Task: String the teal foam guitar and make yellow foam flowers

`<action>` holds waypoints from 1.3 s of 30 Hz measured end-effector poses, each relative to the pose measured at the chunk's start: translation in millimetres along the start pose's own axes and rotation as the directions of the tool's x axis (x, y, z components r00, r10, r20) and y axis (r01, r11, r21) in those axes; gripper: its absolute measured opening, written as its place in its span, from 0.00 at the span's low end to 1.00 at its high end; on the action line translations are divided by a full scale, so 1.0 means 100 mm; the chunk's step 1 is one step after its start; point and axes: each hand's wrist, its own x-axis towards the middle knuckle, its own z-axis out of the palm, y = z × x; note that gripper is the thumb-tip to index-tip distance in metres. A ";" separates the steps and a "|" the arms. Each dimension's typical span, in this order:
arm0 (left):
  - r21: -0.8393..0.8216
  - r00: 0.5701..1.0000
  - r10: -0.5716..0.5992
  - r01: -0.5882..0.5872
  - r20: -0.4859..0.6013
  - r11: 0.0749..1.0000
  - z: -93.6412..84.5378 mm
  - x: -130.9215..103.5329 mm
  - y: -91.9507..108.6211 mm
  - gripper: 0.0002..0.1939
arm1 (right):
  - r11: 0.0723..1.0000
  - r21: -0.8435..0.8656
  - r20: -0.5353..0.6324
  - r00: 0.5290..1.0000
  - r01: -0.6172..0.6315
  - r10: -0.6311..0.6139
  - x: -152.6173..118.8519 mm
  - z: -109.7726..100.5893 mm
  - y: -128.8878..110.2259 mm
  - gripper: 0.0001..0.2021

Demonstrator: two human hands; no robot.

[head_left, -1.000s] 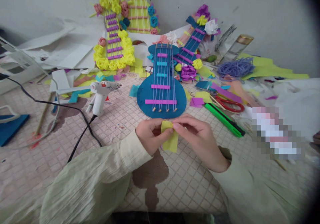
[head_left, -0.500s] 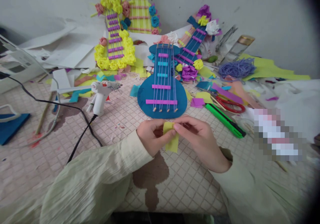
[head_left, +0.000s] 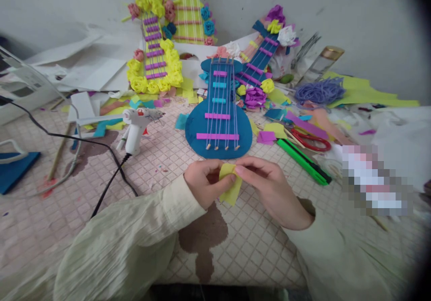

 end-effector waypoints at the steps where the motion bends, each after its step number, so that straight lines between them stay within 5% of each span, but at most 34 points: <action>1: -0.002 1.000 0.003 -0.003 0.000 1.000 0.00 0.00 0.00 0.08 | 1.000 0.006 0.000 1.000 -0.004 0.004 0.00 0.00 0.00 0.03; 22: 0.050 1.000 -0.021 0.020 0.010 0.999 -0.01 0.00 0.03 0.09 | 1.000 -0.002 -0.023 0.999 -0.022 0.022 0.00 0.02 0.00 0.04; 39: 0.015 1.000 -0.015 0.015 -0.027 1.000 -0.02 0.00 0.03 0.08 | 0.976 -0.218 -0.066 0.997 0.015 -0.030 0.01 0.00 -0.03 0.06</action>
